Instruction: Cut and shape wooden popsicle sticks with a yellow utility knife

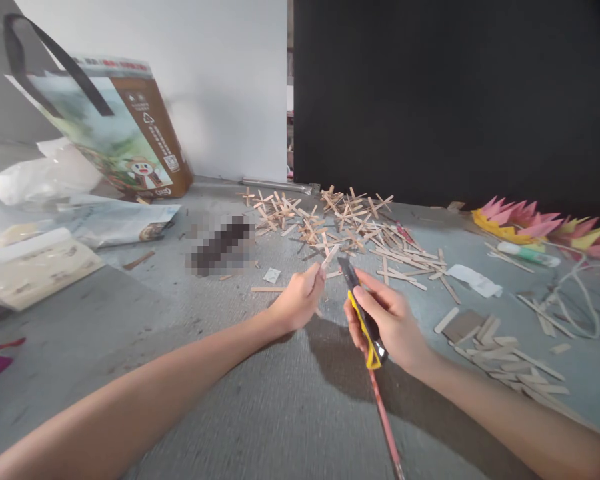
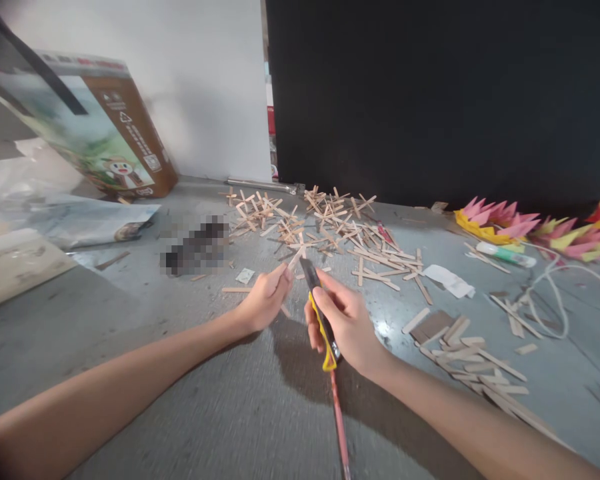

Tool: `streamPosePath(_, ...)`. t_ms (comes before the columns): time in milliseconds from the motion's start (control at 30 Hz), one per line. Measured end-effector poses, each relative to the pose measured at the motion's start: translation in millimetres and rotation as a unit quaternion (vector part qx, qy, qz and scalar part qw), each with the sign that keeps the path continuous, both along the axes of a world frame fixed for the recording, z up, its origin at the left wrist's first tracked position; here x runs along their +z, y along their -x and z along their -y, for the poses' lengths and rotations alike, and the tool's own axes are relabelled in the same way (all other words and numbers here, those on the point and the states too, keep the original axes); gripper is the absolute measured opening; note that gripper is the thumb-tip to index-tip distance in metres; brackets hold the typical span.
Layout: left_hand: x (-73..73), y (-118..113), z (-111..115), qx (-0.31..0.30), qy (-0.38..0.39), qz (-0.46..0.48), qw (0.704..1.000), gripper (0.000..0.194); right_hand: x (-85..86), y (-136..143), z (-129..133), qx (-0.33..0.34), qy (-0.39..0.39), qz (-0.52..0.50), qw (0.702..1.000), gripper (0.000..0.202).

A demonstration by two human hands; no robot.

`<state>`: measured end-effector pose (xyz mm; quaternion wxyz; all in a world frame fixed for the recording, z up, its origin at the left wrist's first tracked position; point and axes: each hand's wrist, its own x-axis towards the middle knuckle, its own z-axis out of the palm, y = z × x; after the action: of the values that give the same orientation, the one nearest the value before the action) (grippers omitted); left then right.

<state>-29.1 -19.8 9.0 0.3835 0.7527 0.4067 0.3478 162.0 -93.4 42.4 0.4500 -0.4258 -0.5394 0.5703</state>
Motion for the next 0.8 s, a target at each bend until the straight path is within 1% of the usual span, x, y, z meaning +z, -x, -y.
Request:
streamPosePath(33,-0.5,0,0,-0.002,0.000,0.000,1.000,0.033,-2.5,-2,0,-0.034,-0.071,0.055,0.995,0.036)
streamPosePath(67,-1.0,0,-1,-0.009,-0.003,0.001,1.000,0.034,-5.3,-4,-1,-0.068,-0.148,0.114,0.980,0.031)
streamPosePath(133,-2.5,-1,0,-0.027,-0.008,0.007,1.000,0.035,-12.1,-9,-5,-0.119,-0.290,0.224,0.923,0.022)
streamPosePath(167,-3.3,-3,1,-0.034,-0.007,0.013,0.999,0.035,-15.7,-11,-9,-0.128,-0.348,0.255,0.893,0.021)
streamPosePath(233,-4.9,-6,6,-0.036,0.007,0.036,0.999,0.034,-22.5,-15,-16,-0.127,-0.423,0.290,0.849,0.035)
streamPosePath(333,-5.9,-14,17,-0.039,0.033,0.081,0.995,0.031,-29.7,-17,-24,-0.137,-0.477,0.322,0.807,0.055)
streamPosePath(400,-5.7,-18,24,-0.046,0.031,0.094,0.994,0.026,-32.0,-16,-27,-0.151,-0.501,0.338,0.782,0.060)
streamPosePath(467,-5.6,-20,30,-0.057,0.029,0.095,0.993,0.021,-33.1,-17,-29,-0.155,-0.522,0.346,0.764,0.061)
streamPosePath(667,-4.6,-21,36,-0.070,0.034,0.102,0.992,0.009,-35.3,-22,-31,-0.138,-0.548,0.355,0.745,0.060)
streamPosePath(733,-3.3,-20,36,-0.080,0.028,0.103,0.991,0.009,-35.9,-23,-31,-0.133,-0.557,0.360,0.737,0.059)
streamPosePath(800,-2.0,-20,36,-0.088,0.026,0.102,0.991,0.011,-36.0,-24,-30,-0.129,-0.553,0.362,0.739,0.057)
